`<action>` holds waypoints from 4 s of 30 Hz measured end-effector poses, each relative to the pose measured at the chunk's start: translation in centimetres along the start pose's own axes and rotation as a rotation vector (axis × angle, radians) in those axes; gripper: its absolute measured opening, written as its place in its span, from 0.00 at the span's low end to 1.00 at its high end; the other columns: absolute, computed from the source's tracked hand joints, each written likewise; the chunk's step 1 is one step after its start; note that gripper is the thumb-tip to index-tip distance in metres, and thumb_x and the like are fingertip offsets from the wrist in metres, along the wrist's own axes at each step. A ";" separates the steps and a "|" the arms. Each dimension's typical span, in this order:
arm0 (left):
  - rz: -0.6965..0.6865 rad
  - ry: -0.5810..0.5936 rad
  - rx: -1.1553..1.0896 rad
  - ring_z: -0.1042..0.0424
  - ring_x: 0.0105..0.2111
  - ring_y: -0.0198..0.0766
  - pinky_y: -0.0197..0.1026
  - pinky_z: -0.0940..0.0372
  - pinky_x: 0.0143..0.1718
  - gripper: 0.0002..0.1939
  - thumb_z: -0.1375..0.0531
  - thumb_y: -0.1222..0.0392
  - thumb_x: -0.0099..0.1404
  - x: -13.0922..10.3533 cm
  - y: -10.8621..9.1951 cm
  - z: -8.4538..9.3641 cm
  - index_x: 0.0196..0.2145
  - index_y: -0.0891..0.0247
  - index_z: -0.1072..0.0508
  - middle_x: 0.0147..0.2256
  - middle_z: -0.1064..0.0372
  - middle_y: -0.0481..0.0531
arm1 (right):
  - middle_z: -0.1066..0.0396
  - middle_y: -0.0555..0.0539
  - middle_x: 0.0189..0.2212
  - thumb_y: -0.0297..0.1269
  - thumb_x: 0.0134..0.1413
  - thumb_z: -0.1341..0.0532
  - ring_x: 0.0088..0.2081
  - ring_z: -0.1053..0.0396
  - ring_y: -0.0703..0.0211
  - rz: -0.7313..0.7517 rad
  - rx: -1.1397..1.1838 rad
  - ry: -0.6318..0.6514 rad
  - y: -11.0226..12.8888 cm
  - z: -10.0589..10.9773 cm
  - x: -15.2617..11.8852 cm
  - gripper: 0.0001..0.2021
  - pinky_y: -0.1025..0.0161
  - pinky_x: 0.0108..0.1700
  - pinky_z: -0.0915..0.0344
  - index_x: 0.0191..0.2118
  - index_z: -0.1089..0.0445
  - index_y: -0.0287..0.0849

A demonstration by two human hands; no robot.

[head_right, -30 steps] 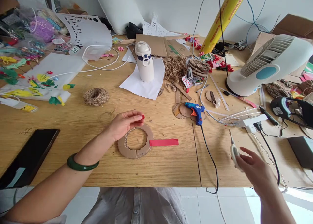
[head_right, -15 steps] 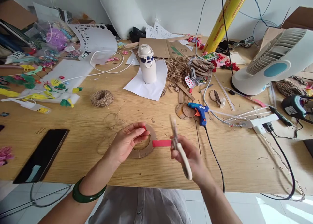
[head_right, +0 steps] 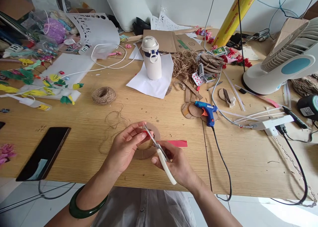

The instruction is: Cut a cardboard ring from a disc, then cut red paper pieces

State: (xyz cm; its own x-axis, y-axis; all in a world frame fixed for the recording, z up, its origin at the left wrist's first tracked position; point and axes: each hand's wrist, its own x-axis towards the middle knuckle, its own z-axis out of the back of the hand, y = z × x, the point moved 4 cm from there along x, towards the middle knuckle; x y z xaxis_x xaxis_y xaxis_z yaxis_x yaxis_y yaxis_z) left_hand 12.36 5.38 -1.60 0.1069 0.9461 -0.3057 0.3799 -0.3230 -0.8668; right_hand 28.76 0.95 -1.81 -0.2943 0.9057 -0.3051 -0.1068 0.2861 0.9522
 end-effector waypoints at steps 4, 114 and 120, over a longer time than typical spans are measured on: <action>0.004 0.008 0.019 0.23 0.41 0.43 0.46 0.31 0.49 0.22 0.30 0.58 0.57 0.0 0.3 -0.1 0.49 0.62 0.26 0.36 0.22 0.52 | 0.42 0.53 0.27 0.52 0.53 0.34 0.29 0.46 0.64 0.005 -0.082 -0.002 0.3 0.2 -0.1 0.24 0.64 0.30 0.47 0.49 0.28 0.40; 0.330 0.171 0.176 0.24 0.36 0.39 0.47 0.29 0.45 0.38 0.31 0.65 0.55 1.2 -0.7 1.4 0.62 0.71 0.36 0.33 0.23 0.52 | 0.52 0.55 0.23 0.51 0.51 0.32 0.27 0.56 0.66 -0.133 -0.077 0.025 -0.9 0.1 -0.7 0.18 0.64 0.26 0.58 0.36 0.28 0.39; 0.363 0.147 0.209 0.22 0.35 0.39 0.45 0.29 0.45 0.40 0.32 0.66 0.56 1.3 -1.1 1.4 0.64 0.73 0.41 0.33 0.22 0.53 | 0.48 0.54 0.22 0.50 0.49 0.31 0.24 0.54 0.68 -0.144 -0.049 -0.041 -1.3 1.1 -1.0 0.22 0.65 0.24 0.57 0.42 0.25 0.37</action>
State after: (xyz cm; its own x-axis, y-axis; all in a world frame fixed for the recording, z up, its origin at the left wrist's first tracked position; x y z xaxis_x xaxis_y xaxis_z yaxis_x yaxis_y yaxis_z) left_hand 10.79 6.88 -1.59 0.3341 0.7588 -0.5591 0.1014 -0.6187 -0.7791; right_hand 30.23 0.05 -2.71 -0.2337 0.8686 -0.4370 -0.1913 0.3995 0.8965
